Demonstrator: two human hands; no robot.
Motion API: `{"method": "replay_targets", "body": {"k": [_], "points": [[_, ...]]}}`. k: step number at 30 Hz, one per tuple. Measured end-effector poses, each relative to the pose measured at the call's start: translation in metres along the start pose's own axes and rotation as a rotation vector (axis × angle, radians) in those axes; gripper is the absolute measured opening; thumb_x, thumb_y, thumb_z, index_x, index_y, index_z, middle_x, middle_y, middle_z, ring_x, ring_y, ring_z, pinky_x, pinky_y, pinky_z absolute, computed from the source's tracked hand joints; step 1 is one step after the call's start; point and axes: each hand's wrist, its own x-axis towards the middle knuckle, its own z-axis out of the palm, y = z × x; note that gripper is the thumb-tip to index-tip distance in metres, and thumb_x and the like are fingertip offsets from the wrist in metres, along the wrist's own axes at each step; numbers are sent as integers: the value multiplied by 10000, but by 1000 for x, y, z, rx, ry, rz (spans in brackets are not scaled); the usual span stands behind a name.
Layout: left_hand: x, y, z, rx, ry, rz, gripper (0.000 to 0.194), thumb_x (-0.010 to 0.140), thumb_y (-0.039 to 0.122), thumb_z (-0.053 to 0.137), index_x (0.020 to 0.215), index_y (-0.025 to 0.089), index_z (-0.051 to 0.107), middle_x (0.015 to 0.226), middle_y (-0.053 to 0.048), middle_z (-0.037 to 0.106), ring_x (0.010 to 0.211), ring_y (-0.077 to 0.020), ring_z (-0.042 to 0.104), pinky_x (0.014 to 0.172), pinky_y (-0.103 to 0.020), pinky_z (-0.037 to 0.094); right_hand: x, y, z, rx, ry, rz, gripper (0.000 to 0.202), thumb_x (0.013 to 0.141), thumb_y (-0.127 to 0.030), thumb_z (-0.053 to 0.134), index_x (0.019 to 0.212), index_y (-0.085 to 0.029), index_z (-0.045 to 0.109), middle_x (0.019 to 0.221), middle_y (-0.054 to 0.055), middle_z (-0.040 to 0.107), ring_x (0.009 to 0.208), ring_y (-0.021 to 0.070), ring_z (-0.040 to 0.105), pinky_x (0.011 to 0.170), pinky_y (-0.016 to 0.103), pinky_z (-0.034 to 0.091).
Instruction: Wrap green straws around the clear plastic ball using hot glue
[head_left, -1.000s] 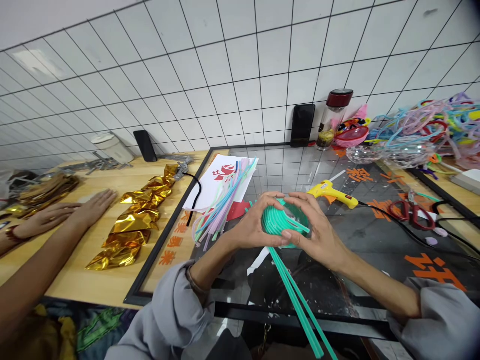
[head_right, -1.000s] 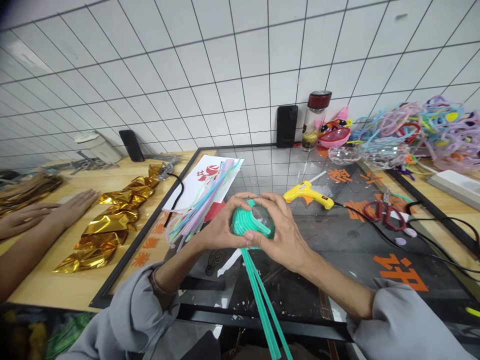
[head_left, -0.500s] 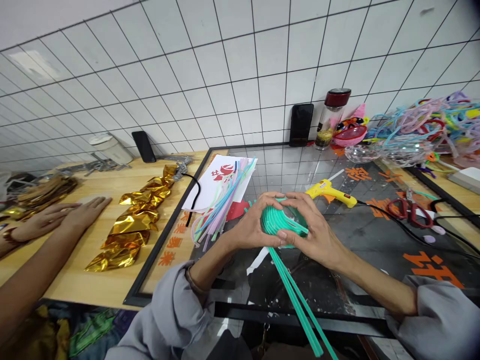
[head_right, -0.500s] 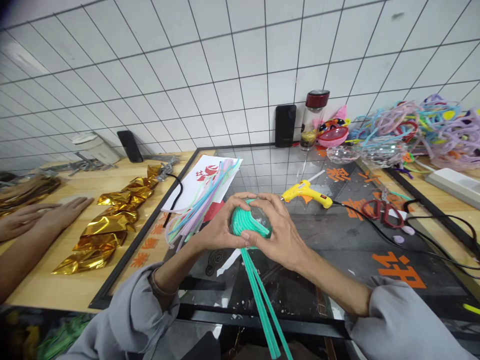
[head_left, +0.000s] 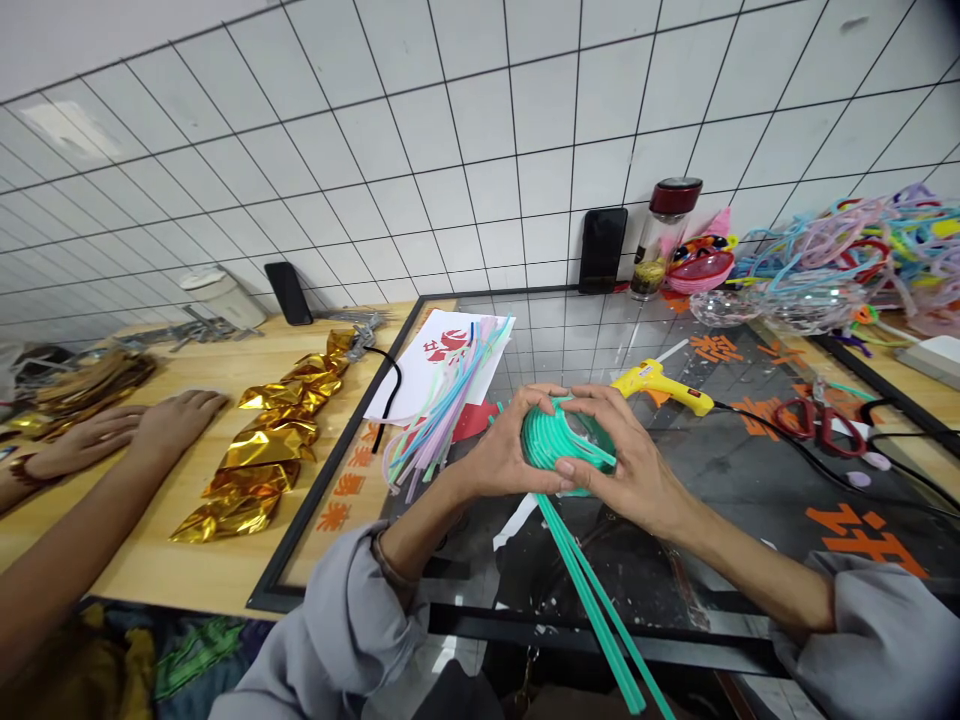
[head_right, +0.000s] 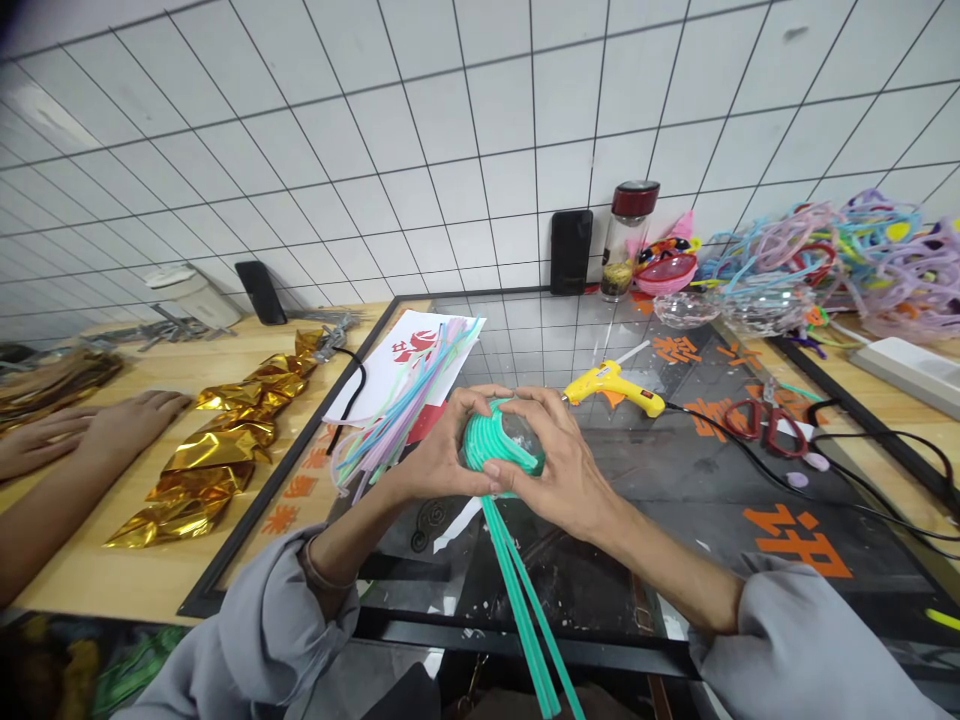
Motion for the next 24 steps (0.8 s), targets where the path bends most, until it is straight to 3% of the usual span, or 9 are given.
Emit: {"method": "replay_targets", "body": {"k": [18, 24], "points": [[0, -2, -1, 24, -2, 40, 745, 629, 327, 895, 1218, 289, 440, 1355, -87, 461, 1342, -310, 477, 1165, -516, 360, 0, 1, 0, 52, 3, 13, 457, 895, -406, 679, 1294, -234, 534, 1308, 138, 528, 1279, 297, 524, 1063, 520, 477], [1, 2, -1, 34, -3, 20, 695, 633, 349, 887, 1168, 273, 450, 1332, -93, 484, 1322, -308, 488, 1150, -511, 374, -1, 2, 1, 98, -15, 37, 482, 910, -417, 662, 1340, -248, 524, 1328, 137, 520, 1286, 293, 517, 1081, 545, 456]]}}
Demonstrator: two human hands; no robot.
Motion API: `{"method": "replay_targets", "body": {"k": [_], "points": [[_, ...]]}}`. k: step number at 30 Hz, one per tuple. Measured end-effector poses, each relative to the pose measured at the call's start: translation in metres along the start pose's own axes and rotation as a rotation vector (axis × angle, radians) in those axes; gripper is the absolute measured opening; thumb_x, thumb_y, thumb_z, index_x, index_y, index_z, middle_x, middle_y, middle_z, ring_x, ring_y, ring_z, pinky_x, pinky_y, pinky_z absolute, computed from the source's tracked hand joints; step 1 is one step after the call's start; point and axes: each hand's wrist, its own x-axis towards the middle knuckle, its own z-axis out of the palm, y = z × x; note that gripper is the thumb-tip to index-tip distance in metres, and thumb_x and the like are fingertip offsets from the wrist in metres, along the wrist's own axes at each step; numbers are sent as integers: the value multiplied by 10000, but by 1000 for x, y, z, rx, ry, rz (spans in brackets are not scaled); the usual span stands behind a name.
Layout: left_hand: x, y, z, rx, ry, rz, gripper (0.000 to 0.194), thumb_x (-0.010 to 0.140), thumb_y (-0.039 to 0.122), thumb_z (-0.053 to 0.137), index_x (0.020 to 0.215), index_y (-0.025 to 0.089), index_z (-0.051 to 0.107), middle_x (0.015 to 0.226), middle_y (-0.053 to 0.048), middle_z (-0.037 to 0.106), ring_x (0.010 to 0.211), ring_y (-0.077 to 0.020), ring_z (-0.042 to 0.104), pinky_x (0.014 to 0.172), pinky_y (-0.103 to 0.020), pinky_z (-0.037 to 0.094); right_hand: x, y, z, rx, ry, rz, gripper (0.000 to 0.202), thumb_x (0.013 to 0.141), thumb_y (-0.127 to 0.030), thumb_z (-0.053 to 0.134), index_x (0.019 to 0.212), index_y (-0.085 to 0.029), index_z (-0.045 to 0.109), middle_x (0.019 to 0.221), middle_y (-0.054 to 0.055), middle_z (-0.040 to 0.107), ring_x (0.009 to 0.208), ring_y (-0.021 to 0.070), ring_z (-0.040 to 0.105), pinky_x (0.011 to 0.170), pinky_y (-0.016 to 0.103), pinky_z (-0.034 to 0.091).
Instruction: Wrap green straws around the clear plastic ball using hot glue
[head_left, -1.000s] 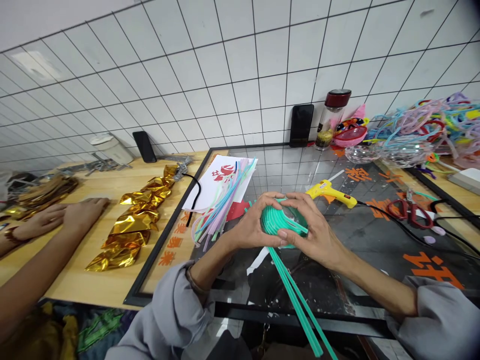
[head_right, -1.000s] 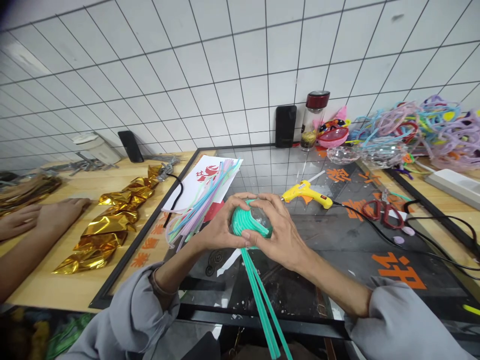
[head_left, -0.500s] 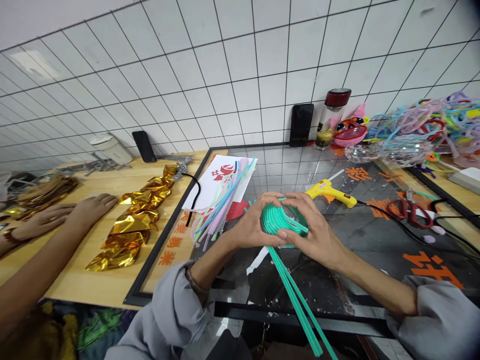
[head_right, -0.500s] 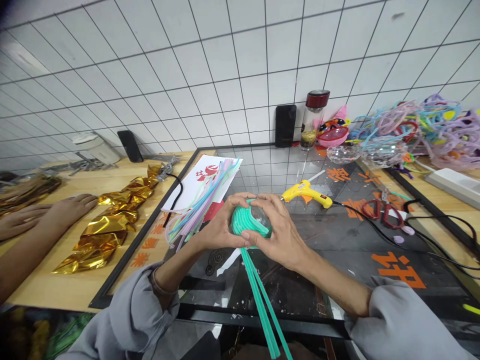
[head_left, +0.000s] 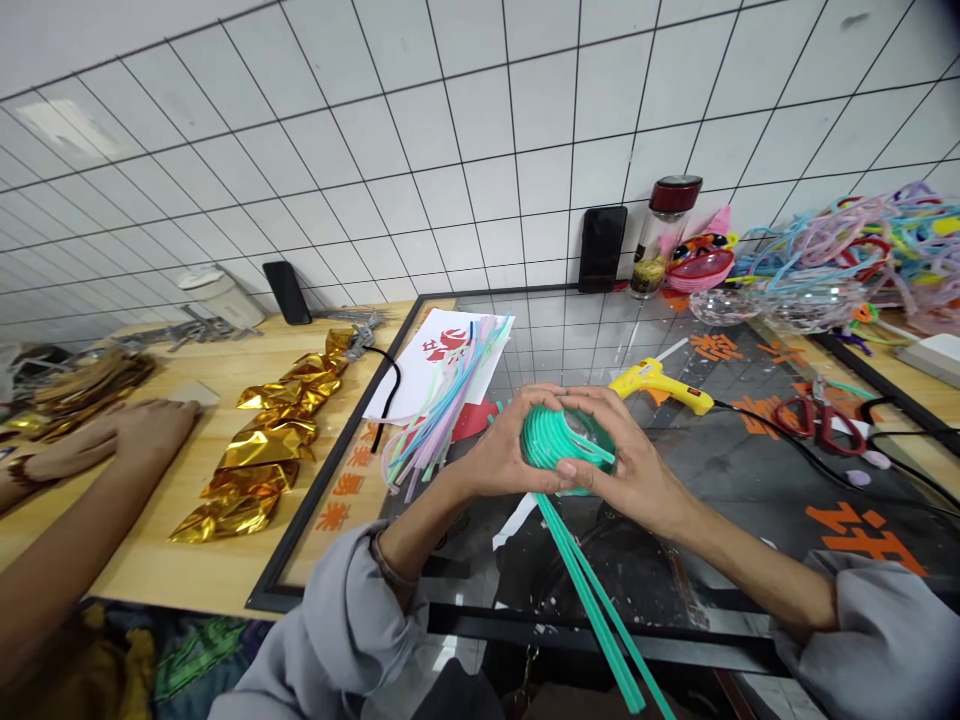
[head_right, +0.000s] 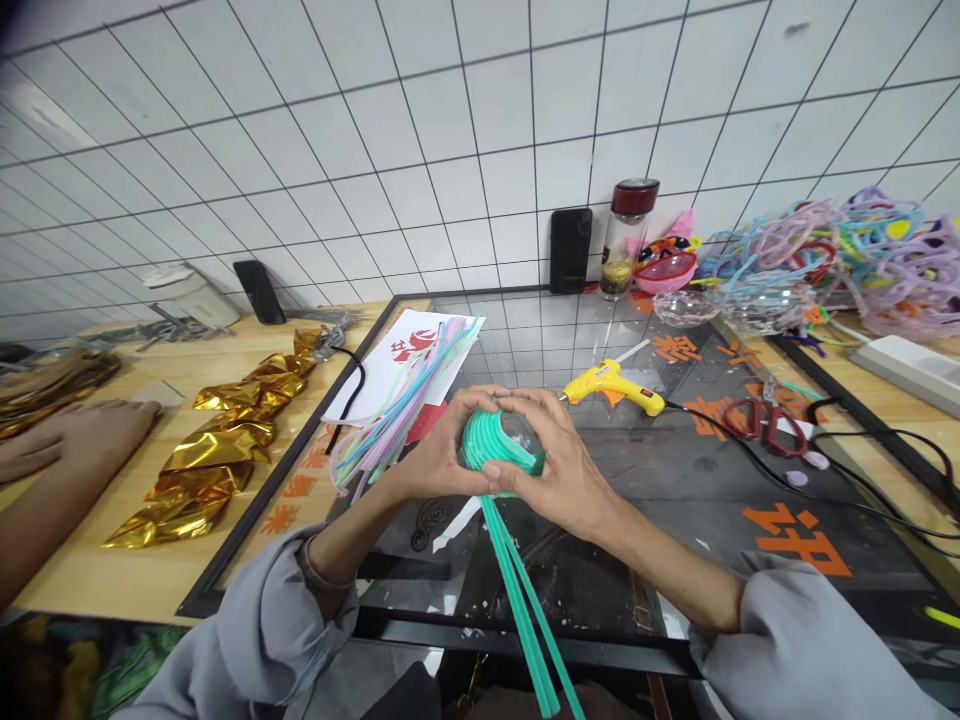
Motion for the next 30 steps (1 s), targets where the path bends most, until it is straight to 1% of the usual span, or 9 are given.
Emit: {"method": "replay_targets", "body": {"k": [5, 10, 14, 18, 21, 24, 27, 30], "points": [[1, 4, -1, 38, -4, -8, 641, 637, 357, 883, 1119, 255, 474, 1328, -102, 513, 1293, -310, 510, 1129, -517, 392, 1, -2, -1, 17, -2, 15, 518, 913, -446, 648, 1371, -255, 497, 1335, 129, 527, 1285, 293, 513, 1089, 547, 446], [0, 5, -2, 43, -8, -9, 663, 633, 379, 895, 1129, 258, 472, 1354, -110, 499, 1316, -321, 499, 1133, -527, 388, -1, -1, -3, 52, 17, 56, 570, 904, -472, 655, 1385, -272, 424, 1358, 121, 529, 1280, 295, 518, 1075, 535, 457], [-1, 3, -2, 48, -14, -18, 685, 627, 409, 896, 1140, 262, 465, 1351, -112, 493, 1315, -326, 497, 1139, -537, 385, -3, 3, -5, 29, 9, 44, 514, 906, -468, 658, 1333, -274, 447, 1343, 119, 517, 1289, 296, 509, 1077, 529, 457], [-1, 1, -1, 22, -14, 22, 715, 646, 392, 887, 1199, 279, 448, 1349, -104, 488, 1332, -317, 490, 1151, -532, 377, -4, 4, -5, 17, 1, 17, 478, 919, -454, 647, 1320, -275, 460, 1350, 124, 499, 1317, 292, 487, 1097, 525, 443], [-1, 2, 0, 36, -14, 21, 724, 651, 387, 885, 1229, 278, 463, 1363, -107, 486, 1342, -319, 481, 1165, -535, 363, -4, 2, -5, 34, 0, 15, 486, 917, -455, 651, 1325, -274, 458, 1349, 124, 496, 1314, 284, 495, 1099, 514, 447], [-1, 3, -1, 58, -18, -6, 684, 645, 378, 890, 1193, 266, 497, 1360, -109, 494, 1340, -322, 477, 1164, -537, 363, -3, 1, -5, 41, -7, 43, 503, 903, -463, 665, 1323, -270, 466, 1356, 126, 493, 1310, 285, 506, 1102, 516, 446], [-2, 2, -1, 48, -12, -16, 680, 643, 348, 894, 1187, 266, 494, 1357, -106, 487, 1347, -317, 470, 1166, -534, 359, -3, 0, -5, 37, -10, 63, 530, 887, -477, 678, 1329, -262, 479, 1365, 135, 499, 1326, 302, 502, 1099, 526, 451], [-3, 1, -1, 34, -6, -26, 679, 642, 349, 895, 1180, 264, 490, 1357, -104, 481, 1362, -323, 457, 1167, -537, 351, -3, 0, -7, 23, 11, 48, 537, 878, -477, 683, 1334, -257, 503, 1351, 135, 530, 1299, 307, 531, 1069, 521, 478]]}}
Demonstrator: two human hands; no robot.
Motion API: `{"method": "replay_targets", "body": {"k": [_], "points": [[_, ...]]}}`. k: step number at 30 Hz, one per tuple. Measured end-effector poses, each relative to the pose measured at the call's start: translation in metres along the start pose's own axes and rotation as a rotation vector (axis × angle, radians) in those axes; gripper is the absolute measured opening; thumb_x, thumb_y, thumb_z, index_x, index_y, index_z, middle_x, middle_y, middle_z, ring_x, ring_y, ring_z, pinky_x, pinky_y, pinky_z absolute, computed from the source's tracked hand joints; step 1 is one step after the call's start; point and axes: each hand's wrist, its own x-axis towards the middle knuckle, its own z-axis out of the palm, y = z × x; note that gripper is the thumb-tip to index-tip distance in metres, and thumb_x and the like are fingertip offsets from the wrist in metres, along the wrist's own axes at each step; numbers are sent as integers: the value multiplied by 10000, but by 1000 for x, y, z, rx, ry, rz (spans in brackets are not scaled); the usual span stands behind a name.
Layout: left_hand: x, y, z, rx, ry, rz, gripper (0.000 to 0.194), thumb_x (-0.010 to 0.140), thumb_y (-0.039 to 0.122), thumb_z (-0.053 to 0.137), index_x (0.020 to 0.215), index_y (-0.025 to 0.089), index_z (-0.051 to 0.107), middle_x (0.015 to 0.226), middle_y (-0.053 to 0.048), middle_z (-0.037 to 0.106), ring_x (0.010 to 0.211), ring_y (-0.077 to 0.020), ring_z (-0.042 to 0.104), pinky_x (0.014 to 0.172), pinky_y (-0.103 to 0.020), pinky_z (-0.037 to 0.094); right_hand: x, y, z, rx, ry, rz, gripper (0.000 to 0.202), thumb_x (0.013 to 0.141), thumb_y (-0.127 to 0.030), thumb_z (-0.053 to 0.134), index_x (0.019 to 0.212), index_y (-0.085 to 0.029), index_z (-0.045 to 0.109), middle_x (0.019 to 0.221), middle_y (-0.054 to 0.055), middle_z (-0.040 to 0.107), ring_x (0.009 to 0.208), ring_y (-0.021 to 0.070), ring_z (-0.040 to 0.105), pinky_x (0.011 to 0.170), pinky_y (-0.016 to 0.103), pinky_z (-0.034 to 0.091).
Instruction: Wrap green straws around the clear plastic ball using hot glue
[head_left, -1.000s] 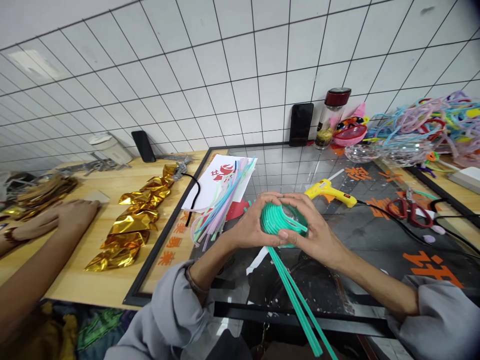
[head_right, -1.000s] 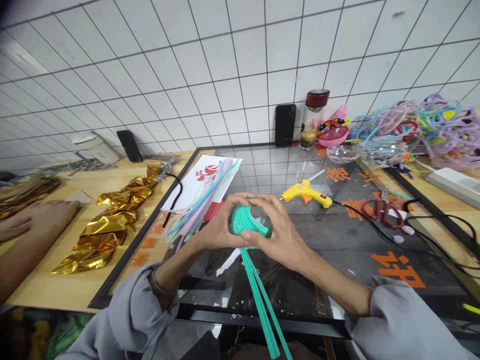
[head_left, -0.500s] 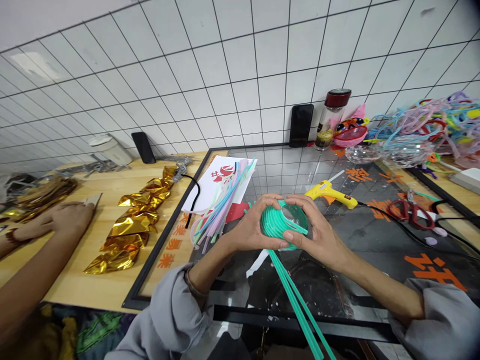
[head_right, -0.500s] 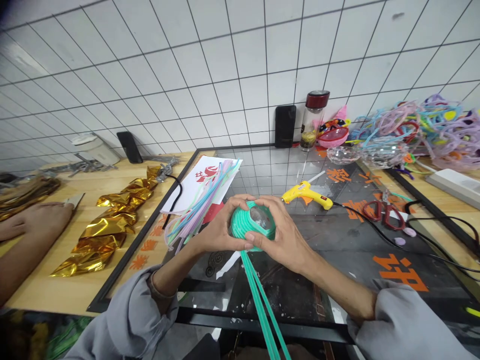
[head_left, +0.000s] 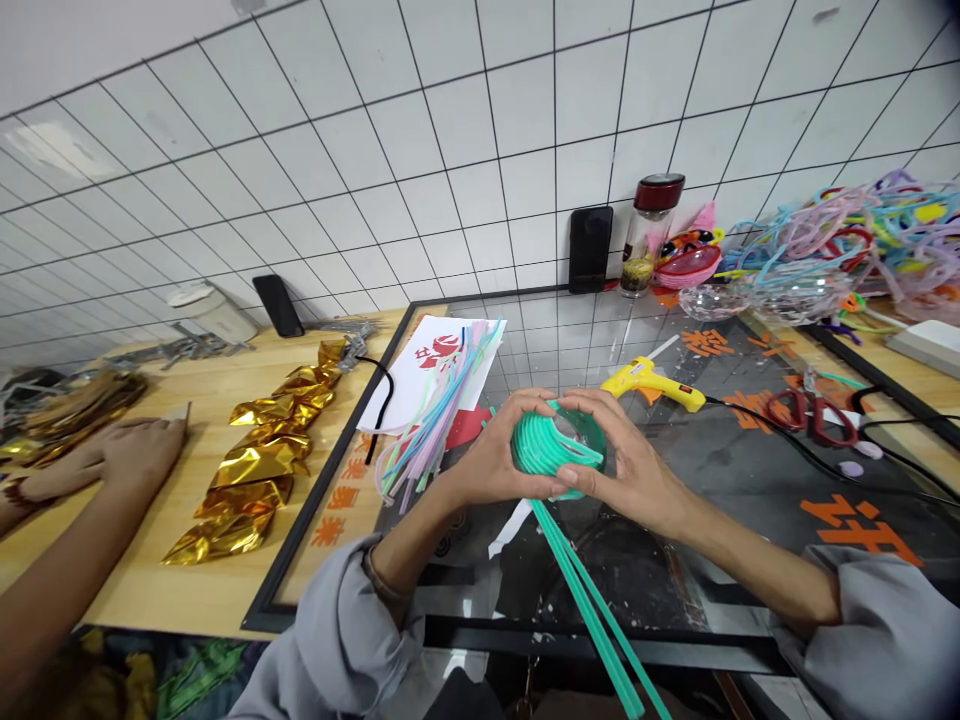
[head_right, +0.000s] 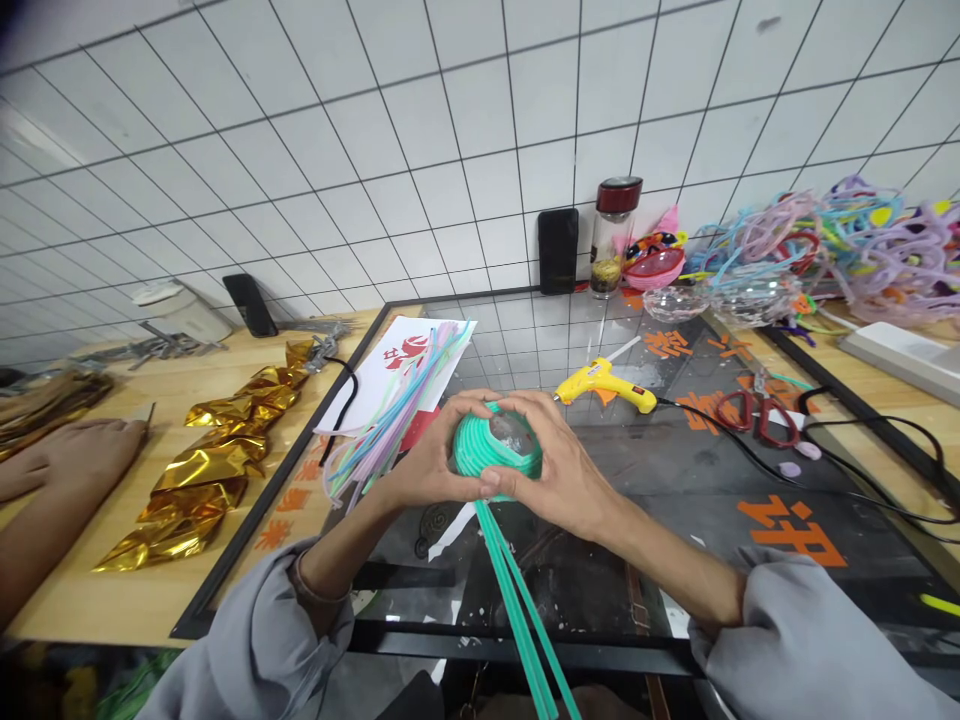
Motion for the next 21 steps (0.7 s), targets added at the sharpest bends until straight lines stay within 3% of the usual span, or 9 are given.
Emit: {"method": "replay_targets", "body": {"k": [4, 7, 11, 21], "points": [[0, -1, 0, -10, -2, -23, 723, 618, 409, 908, 1182, 263, 481, 1354, -109, 473, 1360, -344, 456, 1157, -564, 351, -1, -4, -6, -34, 154, -157, 404, 895, -390, 672, 1267, -251, 594, 1226, 113, 621, 1180, 281, 600, 987, 483, 524], [2, 0, 0, -12, -6, -24, 729, 615, 438, 907, 1181, 259, 483, 1343, -116, 484, 1367, -346, 455, 1157, -570, 353, 0, -9, -12, -77, 247, -297, 251, 894, -269, 674, 1144, -243, 679, 1013, 79, 678, 949, 232, 661, 823, 407, 562], [3, 2, -1, -17, -5, -26, 713, 616, 449, 903, 1167, 251, 495, 1332, -118, 508, 1353, -333, 477, 1149, -553, 374, 1, -12, -14, -146, 242, -380, 165, 903, -139, 647, 1013, -233, 725, 812, 31, 682, 715, 164, 650, 650, 314, 532], [3, 3, -2, -18, -5, -20, 709, 624, 439, 902, 1169, 252, 489, 1331, -116, 503, 1346, -331, 478, 1149, -551, 369, 1, -8, -14, -207, 149, -361, 170, 931, -108, 576, 1003, -198, 701, 835, 48, 659, 741, 167, 637, 668, 314, 535]]}}
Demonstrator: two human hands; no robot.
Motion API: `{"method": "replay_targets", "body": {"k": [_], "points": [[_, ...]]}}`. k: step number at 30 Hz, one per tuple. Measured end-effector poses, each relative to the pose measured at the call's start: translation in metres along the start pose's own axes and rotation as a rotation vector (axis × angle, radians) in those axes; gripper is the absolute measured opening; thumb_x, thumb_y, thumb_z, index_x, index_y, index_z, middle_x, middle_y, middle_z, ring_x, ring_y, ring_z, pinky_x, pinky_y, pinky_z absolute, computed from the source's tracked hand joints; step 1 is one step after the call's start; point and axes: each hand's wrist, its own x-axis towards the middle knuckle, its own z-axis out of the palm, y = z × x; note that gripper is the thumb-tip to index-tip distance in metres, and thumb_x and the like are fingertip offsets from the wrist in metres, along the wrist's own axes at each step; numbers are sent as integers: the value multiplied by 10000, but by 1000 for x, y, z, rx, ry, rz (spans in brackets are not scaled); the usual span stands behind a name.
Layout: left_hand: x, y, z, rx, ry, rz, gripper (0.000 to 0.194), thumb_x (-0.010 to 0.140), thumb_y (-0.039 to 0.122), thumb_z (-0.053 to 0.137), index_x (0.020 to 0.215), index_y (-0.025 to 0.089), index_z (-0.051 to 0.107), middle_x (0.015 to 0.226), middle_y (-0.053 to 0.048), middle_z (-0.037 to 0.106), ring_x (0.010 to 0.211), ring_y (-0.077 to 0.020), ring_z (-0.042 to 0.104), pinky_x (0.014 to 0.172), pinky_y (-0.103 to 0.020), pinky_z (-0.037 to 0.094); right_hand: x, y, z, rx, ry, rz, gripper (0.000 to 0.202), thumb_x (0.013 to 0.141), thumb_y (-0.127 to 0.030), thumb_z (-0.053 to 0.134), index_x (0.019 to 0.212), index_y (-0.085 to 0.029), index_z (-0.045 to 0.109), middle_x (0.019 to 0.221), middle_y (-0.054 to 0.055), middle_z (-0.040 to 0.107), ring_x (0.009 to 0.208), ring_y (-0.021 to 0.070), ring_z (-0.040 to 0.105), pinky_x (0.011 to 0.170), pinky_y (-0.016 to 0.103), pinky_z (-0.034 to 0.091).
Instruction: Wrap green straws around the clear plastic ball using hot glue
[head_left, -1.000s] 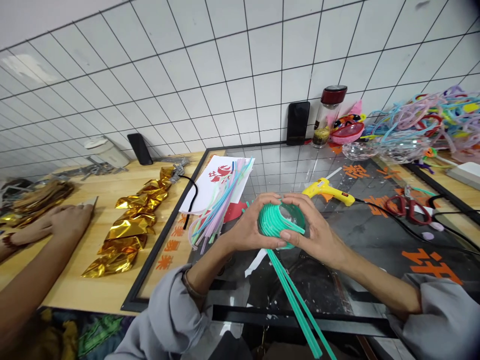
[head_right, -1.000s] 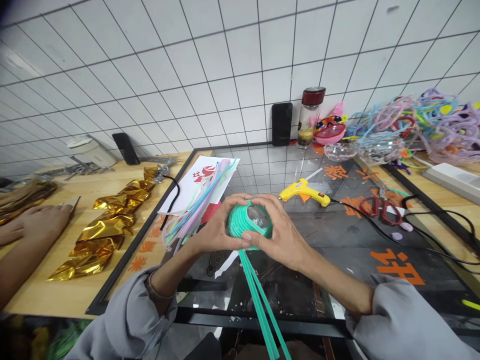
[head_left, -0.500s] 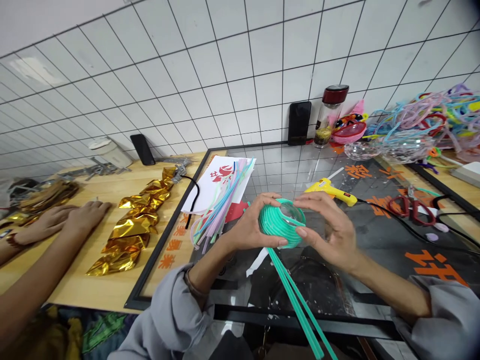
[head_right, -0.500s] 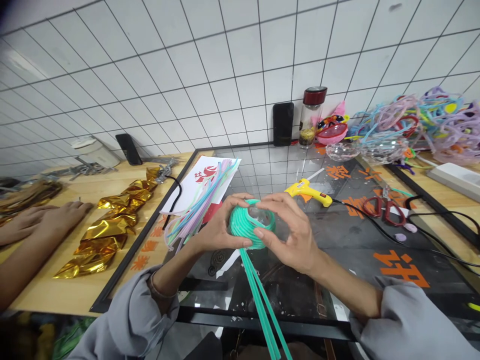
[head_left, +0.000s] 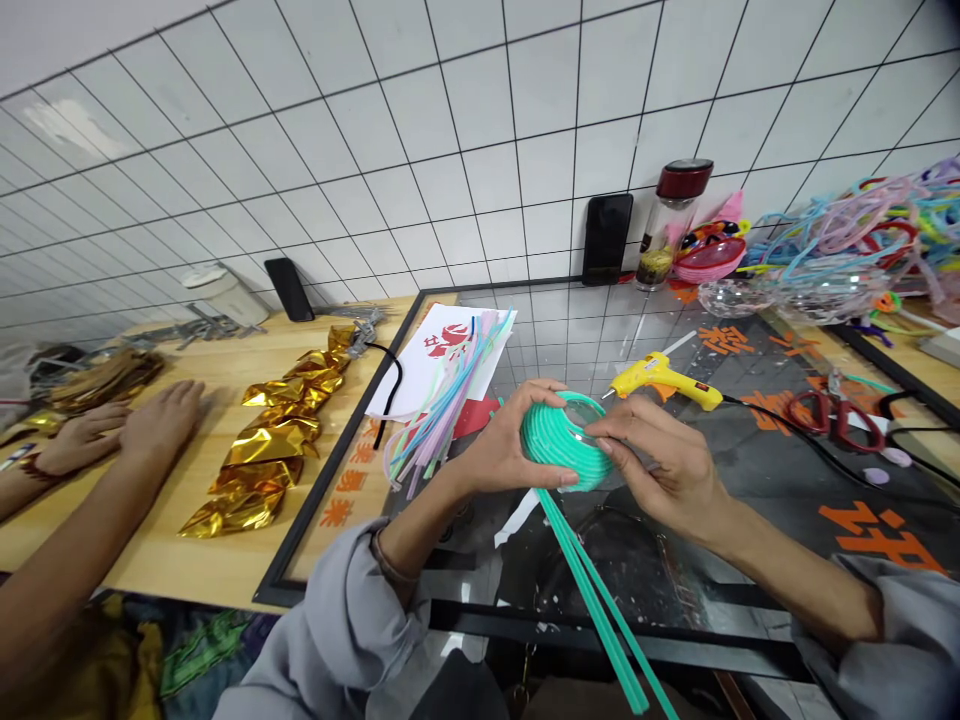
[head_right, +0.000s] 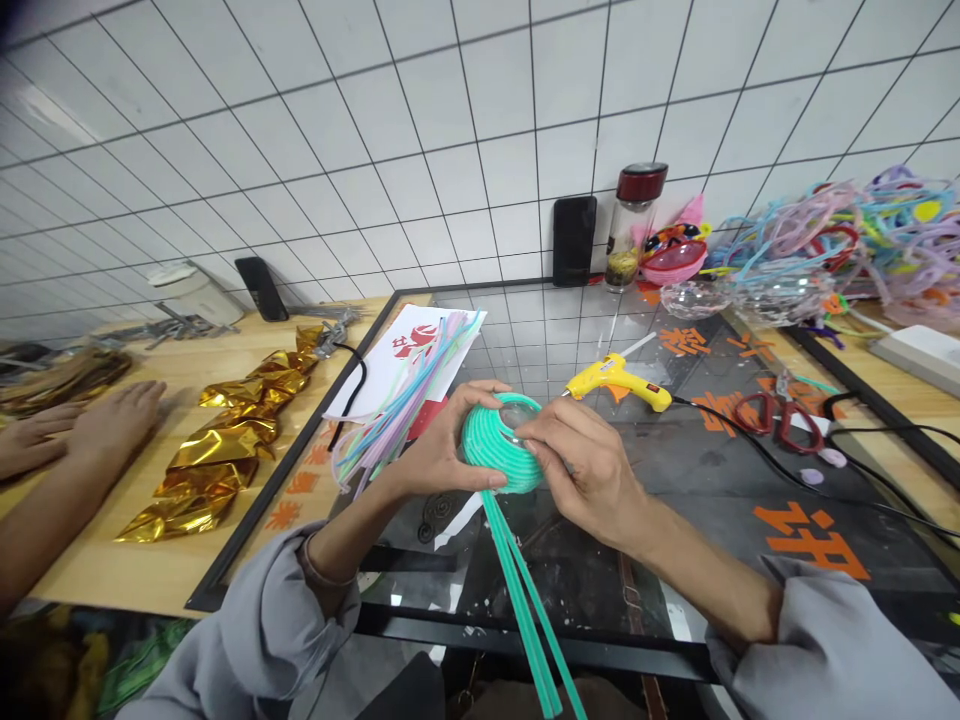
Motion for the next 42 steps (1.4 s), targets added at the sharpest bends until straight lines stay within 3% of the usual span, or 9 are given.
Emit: {"method": "replay_targets", "body": {"k": [18, 29, 42], "points": [[0, 2, 0, -11, -11, -21, 707, 625, 414, 903, 1176, 266, 485, 1349, -105, 498, 1376, -338, 458, 1161, -544, 353, -5, 5, 5, 34, -10, -13, 271, 950, -111, 534, 1120, -253, 691, 874, 48, 633, 780, 178, 626, 673, 341, 535], [-1, 3, 0, -12, -20, -49, 730, 617, 422, 908, 1185, 260, 480, 1382, -115, 479, 1393, -337, 450, 1174, -540, 350, -4, 2, 4, 33, 4, -2, 228, 951, -144, 548, 1065, -248, 716, 828, 42, 642, 759, 182, 641, 670, 334, 549], [-1, -1, 0, -14, -20, 1, 708, 632, 466, 897, 1171, 266, 484, 1371, -113, 491, 1385, -340, 454, 1164, -559, 355, -7, 0, 5, 5, 2, -37, 275, 928, -66, 543, 1085, -232, 695, 870, 44, 632, 768, 171, 624, 657, 327, 528]]}}
